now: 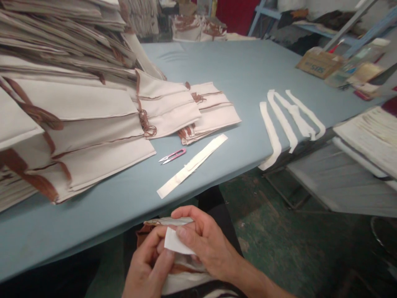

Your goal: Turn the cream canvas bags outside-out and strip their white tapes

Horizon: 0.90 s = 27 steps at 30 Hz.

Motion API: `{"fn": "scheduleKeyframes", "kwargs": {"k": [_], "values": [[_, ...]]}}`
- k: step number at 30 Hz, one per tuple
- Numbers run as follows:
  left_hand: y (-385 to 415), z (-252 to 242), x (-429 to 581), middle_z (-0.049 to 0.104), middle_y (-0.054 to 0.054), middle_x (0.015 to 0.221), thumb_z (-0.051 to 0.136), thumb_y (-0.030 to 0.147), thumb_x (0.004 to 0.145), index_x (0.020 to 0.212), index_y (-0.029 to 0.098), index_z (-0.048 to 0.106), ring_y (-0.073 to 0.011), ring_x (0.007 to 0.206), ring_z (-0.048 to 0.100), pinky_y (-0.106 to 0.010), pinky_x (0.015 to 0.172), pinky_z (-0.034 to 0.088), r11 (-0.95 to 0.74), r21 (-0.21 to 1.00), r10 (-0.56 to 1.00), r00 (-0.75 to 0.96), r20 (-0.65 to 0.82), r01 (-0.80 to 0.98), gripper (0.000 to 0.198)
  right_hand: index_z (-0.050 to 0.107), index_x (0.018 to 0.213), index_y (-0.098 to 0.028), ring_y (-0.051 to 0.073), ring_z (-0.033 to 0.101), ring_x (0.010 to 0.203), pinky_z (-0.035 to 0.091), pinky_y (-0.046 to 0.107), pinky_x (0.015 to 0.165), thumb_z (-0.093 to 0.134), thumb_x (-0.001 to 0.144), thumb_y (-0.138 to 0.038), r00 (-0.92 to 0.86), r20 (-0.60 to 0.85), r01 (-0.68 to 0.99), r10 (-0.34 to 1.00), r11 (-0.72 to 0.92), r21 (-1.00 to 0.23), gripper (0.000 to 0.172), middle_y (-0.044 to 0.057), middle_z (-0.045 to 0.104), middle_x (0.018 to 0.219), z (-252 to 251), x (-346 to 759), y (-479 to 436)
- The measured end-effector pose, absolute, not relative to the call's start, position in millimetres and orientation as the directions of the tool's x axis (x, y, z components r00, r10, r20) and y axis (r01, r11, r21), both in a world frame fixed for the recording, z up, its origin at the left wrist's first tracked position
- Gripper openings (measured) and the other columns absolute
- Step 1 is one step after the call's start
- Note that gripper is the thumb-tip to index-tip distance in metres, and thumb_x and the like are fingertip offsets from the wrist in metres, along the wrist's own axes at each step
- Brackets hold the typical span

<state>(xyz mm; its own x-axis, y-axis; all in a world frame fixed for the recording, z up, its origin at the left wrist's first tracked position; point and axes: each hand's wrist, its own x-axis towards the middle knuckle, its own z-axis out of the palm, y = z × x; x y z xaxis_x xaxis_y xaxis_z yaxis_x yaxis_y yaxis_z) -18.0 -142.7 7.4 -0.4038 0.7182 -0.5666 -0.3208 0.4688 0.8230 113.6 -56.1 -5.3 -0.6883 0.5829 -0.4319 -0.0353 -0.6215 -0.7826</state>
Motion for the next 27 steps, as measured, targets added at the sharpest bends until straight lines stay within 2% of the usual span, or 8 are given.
{"fn": "scheduleKeyframes", "kwargs": {"k": [5, 9, 12, 17, 19, 22, 24, 27], "values": [[-136.7, 8.3, -9.5, 0.079, -0.002, 0.065, 0.096, 0.067, 0.066, 0.110, 0.021, 0.079, -0.0222, 0.054, 0.075, -0.027, 0.052, 0.061, 0.462, 0.766, 0.737, -0.288, -0.612, -0.447, 0.066, 0.067, 0.130, -0.016, 0.004, 0.037, 0.045, 0.030, 0.016, 0.041, 0.086, 0.072, -0.081, -0.701, -0.539, 0.041, 0.467, -0.728, -0.684, 0.088, -0.008, 0.057, 0.068, -10.9, 114.4, -54.8], [-136.8, 4.5, -8.9, 0.079, -0.001, 0.062, 0.099, 0.066, 0.064, 0.103, 0.021, 0.075, -0.0221, 0.053, 0.076, -0.024, 0.049, 0.058, 0.457, 0.736, 0.717, -0.283, -0.637, -0.500, 0.064, 0.068, 0.127, -0.015, 0.003, 0.029, 0.042, 0.026, 0.017, 0.038, 0.089, 0.071, -0.078, -0.723, -0.553, 0.002, 0.414, -0.799, -0.601, 0.086, -0.010, 0.052, 0.061, -14.6, 114.5, -55.6], [-135.9, 3.7, -9.8, 0.078, -0.001, 0.061, 0.098, 0.065, 0.066, 0.101, 0.022, 0.074, -0.0211, 0.052, 0.076, -0.020, 0.045, 0.054, 0.444, 0.761, 0.703, -0.342, -0.623, -0.473, 0.060, 0.068, 0.120, -0.015, 0.004, 0.024, 0.042, 0.023, 0.018, 0.039, 0.088, 0.075, -0.075, -0.740, -0.510, -0.058, 0.438, -0.797, -0.601, 0.078, -0.013, 0.045, 0.054, -16.0, 111.4, -56.1], [-136.2, 4.4, -9.3, 0.078, -0.001, 0.064, 0.100, 0.054, 0.067, 0.076, 0.020, 0.069, -0.0190, 0.054, 0.075, -0.022, 0.050, 0.057, 0.421, 0.759, 0.708, -0.343, -0.618, -0.497, 0.047, 0.063, 0.124, -0.020, 0.007, 0.022, 0.046, 0.022, 0.019, 0.043, 0.082, 0.080, -0.076, -0.717, -0.539, -0.032, 0.443, -0.793, -0.609, 0.074, -0.015, 0.037, 0.055, -22.4, 109.0, -61.4], [-137.7, 4.7, -8.9, 0.078, -0.001, 0.065, 0.099, 0.057, 0.067, 0.072, 0.019, 0.068, -0.0178, 0.054, 0.074, -0.021, 0.051, 0.056, 0.412, 0.763, 0.706, -0.354, -0.613, -0.498, 0.049, 0.063, 0.126, -0.021, 0.008, 0.031, 0.049, 0.028, 0.020, 0.047, 0.067, 0.092, -0.079, -0.684, -0.529, 0.034, 0.502, -0.702, -0.711, 0.067, -0.012, 0.044, 0.061, -22.6, 112.2, -60.6], [-139.9, 5.6, -9.2, 0.076, 0.000, 0.062, 0.095, 0.065, 0.068, 0.074, 0.019, 0.068, -0.0166, 0.052, 0.071, -0.020, 0.050, 0.054, 0.407, 0.773, 0.688, -0.393, -0.610, -0.486, 0.054, 0.068, 0.112, -0.021, 0.014, 0.057, 0.071, 0.045, 0.027, 0.068, 0.043, 0.106, -0.075, -0.663, -0.301, 0.104, 0.685, -0.313, -0.944, 0.060, 0.000, 0.064, 0.083, -15.0, 118.5, -52.2], [-140.9, 5.8, -10.6, 0.073, 0.002, 0.059, 0.095, 0.065, 0.069, 0.075, 0.020, 0.068, -0.0154, 0.049, 0.068, -0.019, 0.048, 0.051, 0.410, 0.792, 0.679, -0.429, -0.596, -0.452, 0.052, 0.068, 0.097, -0.020, 0.019, 0.063, 0.091, 0.047, 0.033, 0.085, 0.049, 0.107, -0.068, -0.688, -0.120, 0.128, 0.716, -0.043, -0.991, 0.052, 0.005, 0.070, 0.096, -6.9, 120.5, -44.9], [-141.8, 3.3, -15.2, 0.073, 0.002, 0.062, 0.094, 0.060, 0.071, 0.074, 0.020, 0.068, -0.0119, 0.048, 0.063, -0.016, 0.046, 0.047, 0.390, 0.838, 0.695, -0.475, -0.540, -0.382, 0.048, 0.066, 0.085, -0.020, 0.019, 0.062, 0.089, 0.045, 0.032, 0.084, 0.067, 0.099, -0.057, -0.702, -0.054, 0.180, 0.710, 0.103, -0.978, 0.040, 0.003, 0.069, 0.091, 0.4, 119.0, -38.9]]}}
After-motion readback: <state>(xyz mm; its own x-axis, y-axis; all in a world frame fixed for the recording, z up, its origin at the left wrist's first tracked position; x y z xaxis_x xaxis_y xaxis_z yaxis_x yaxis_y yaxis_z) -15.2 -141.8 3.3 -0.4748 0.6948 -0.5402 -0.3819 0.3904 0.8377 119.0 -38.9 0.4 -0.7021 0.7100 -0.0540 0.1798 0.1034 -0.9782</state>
